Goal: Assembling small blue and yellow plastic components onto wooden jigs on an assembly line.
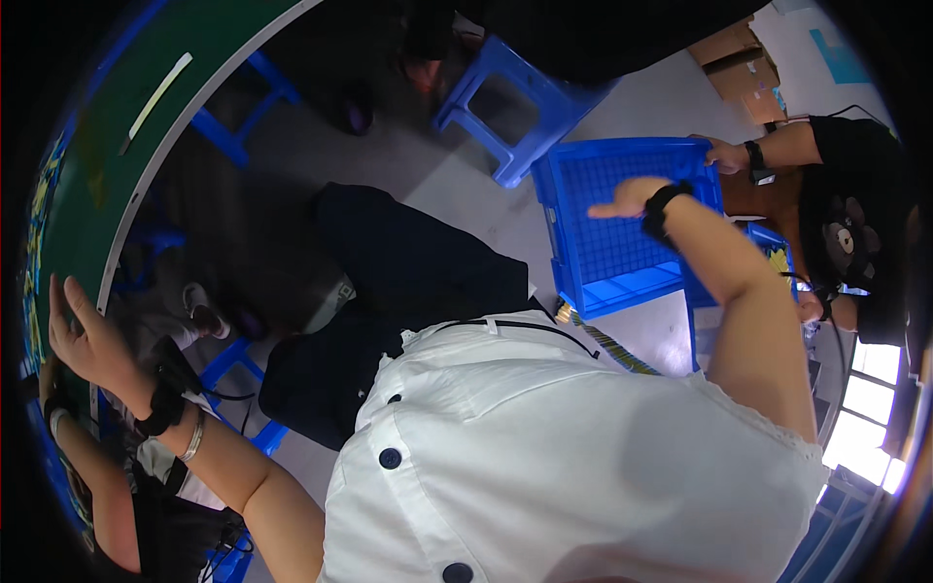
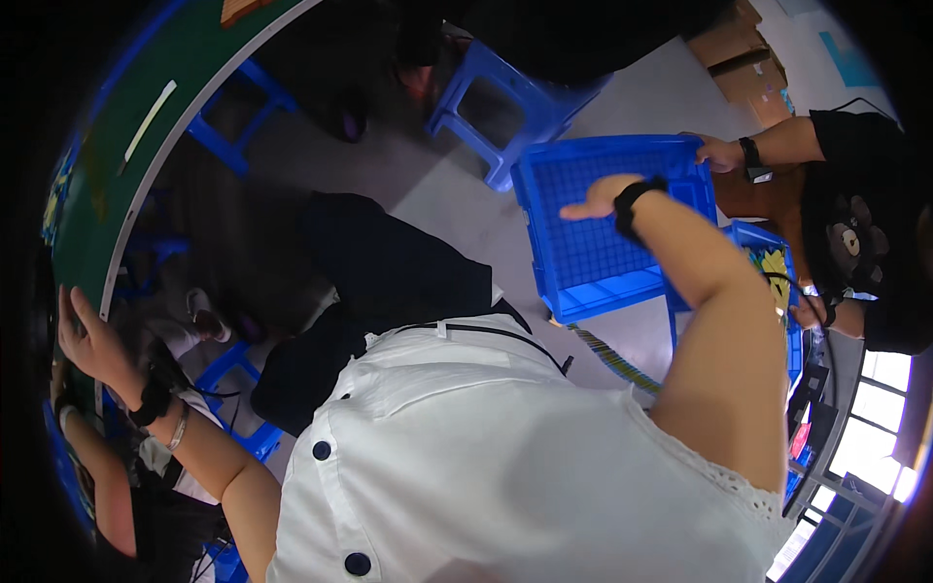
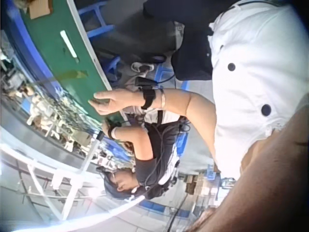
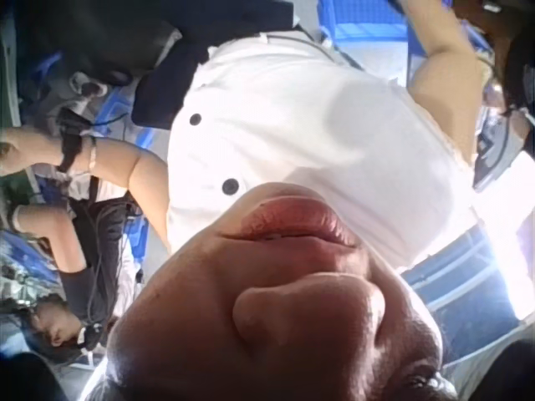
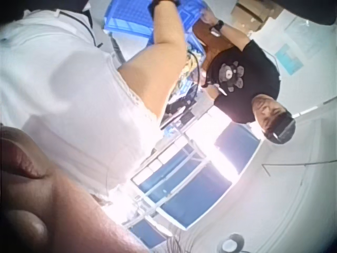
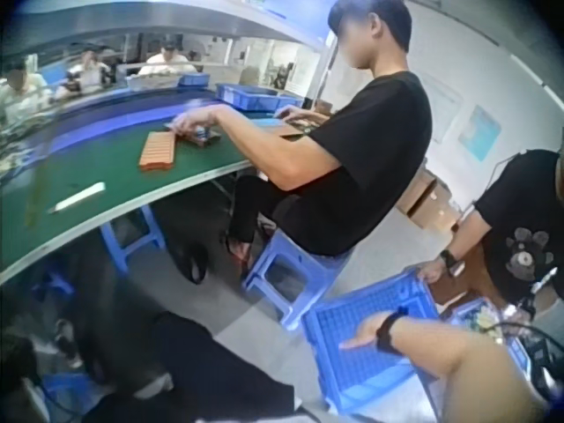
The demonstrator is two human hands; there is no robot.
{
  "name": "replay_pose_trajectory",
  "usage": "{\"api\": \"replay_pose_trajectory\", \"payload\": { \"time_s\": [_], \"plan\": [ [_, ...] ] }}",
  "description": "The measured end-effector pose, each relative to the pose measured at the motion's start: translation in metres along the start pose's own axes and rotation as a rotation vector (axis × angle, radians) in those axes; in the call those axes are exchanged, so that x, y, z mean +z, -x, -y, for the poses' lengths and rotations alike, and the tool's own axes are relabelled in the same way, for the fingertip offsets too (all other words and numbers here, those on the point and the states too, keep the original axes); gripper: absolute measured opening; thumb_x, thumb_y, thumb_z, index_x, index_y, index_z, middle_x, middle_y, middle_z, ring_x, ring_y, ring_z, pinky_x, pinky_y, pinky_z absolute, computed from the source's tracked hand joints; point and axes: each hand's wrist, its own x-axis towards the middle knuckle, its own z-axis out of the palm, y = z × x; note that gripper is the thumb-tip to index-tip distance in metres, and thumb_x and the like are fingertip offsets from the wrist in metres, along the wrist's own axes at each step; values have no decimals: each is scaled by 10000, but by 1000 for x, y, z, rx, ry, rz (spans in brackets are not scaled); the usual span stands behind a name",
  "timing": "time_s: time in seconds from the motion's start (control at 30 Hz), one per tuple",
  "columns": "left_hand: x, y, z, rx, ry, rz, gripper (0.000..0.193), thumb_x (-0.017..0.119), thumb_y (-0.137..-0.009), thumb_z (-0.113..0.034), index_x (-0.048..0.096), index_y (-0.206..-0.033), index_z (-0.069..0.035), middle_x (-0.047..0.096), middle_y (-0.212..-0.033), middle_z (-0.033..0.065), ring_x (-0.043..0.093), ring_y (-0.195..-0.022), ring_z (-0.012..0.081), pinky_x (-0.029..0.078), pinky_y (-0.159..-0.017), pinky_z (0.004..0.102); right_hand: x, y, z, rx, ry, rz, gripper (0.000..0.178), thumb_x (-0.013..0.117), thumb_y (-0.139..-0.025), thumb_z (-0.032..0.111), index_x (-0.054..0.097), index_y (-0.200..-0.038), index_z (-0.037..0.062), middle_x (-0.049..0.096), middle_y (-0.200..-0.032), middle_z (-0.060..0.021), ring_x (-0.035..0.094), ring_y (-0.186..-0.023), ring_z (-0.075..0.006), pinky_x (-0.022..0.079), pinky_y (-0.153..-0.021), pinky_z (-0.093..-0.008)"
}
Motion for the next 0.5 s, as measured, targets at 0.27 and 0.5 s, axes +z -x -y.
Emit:
{"api": "replay_pose_trajectory", "payload": {
  "time_s": [0.27, 0.5],
  "plan": [
    [36, -61, 89, 202, -263, 226, 561, 445, -1023, -435, 595, -1275, 43, 600, -1253, 280, 570, -1156, 426, 434, -990, 465, 118, -30, 36, -367, -661, -265, 1031, 744, -765, 475, 197, -1501, 6, 600, -1194, -338, 607, -1119, -436, 489, -941, -480],
    [86, -26, 15, 242, -698, 454, 600, 352, -1023, -535, 483, -1434, -118, 523, -1379, 217, 526, -1235, 379, 447, -994, 434, 155, -7, 4, -229, -852, -362, 859, 623, -772, 84, 195, -1517, 92, 679, -958, -287, 663, -925, -438, 524, -811, -508]
  ]
}}
